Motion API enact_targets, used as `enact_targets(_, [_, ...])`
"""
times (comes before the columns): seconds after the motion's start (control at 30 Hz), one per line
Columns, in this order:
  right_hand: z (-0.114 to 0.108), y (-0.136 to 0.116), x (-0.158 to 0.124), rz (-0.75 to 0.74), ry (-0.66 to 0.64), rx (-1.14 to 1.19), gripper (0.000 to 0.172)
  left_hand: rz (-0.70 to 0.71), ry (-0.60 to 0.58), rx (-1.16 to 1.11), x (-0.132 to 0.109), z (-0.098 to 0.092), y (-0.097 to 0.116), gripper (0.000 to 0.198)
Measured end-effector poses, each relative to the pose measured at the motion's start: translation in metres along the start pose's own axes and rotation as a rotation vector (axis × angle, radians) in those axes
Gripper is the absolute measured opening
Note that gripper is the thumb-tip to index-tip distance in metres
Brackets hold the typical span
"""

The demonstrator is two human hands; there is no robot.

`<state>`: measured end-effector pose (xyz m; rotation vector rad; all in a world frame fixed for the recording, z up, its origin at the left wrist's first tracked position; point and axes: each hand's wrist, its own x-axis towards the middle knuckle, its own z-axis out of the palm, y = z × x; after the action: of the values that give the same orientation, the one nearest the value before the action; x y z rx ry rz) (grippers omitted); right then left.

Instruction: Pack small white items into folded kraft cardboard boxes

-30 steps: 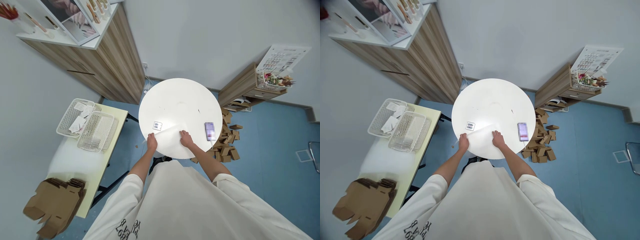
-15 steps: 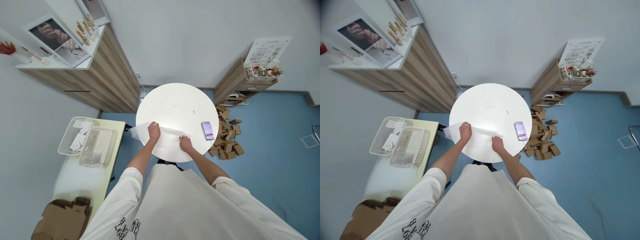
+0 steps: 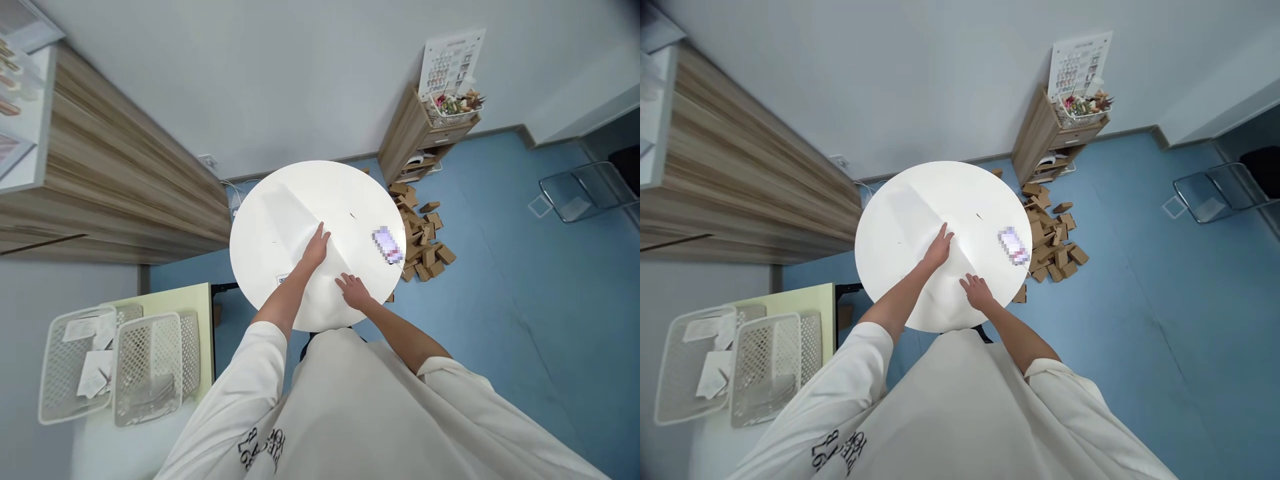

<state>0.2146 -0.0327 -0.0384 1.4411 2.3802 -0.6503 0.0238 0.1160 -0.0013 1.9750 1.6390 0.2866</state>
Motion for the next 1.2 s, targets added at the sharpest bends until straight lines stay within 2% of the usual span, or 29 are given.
enact_targets(0.07, [-0.001,-0.002,0.005,0.021,-0.002,-0.003,0.066,0.05,0.003,0.007,-0.003,-0.002,-0.003,0.047])
enact_targets(0.13, [-0.002,-0.004,0.011,0.036,-0.006,0.004,0.068,0.048,0.047,0.024,-0.013,-0.008,-0.014,0.054])
enact_targets(0.23, [-0.002,-0.008,0.022,0.058,-0.005,0.031,0.07,-0.067,0.114,0.051,-0.041,-0.022,-0.045,0.058])
enact_targets(0.33, [-0.002,-0.013,0.031,0.085,0.008,0.055,0.072,-0.222,0.123,0.088,-0.08,-0.033,-0.082,0.063])
enact_targets(0.4, [-0.002,-0.016,0.034,0.102,0.012,0.056,0.074,-0.233,0.023,0.113,-0.108,-0.034,-0.103,0.066])
enact_targets(0.5, [-0.004,-0.02,0.036,0.118,0.01,0.042,0.074,-0.115,-0.165,0.144,-0.143,-0.027,-0.122,0.07])
enact_targets(0.6, [-0.006,-0.024,0.033,0.126,0.015,0.03,0.07,-0.067,-0.197,0.173,-0.163,-0.018,-0.129,0.073])
enact_targets(0.73, [-0.007,-0.025,0.022,0.137,0.092,0.03,0.057,-0.111,-0.112,0.173,-0.167,-0.013,-0.124,0.063])
enact_targets(0.87, [-0.003,-0.017,0.002,0.135,0.119,0.047,0.045,-0.067,-0.089,0.131,-0.154,-0.005,-0.099,0.061])
enact_targets(1.07, [0.008,0.0,-0.019,-0.004,0.067,0.031,0.037,0.122,-0.119,0.076,-0.127,0.038,-0.039,0.06])
enact_targets(1.2, [0.013,0.002,-0.019,-0.031,0.065,-0.006,0.039,0.149,-0.134,0.111,-0.12,0.066,-0.02,0.059])
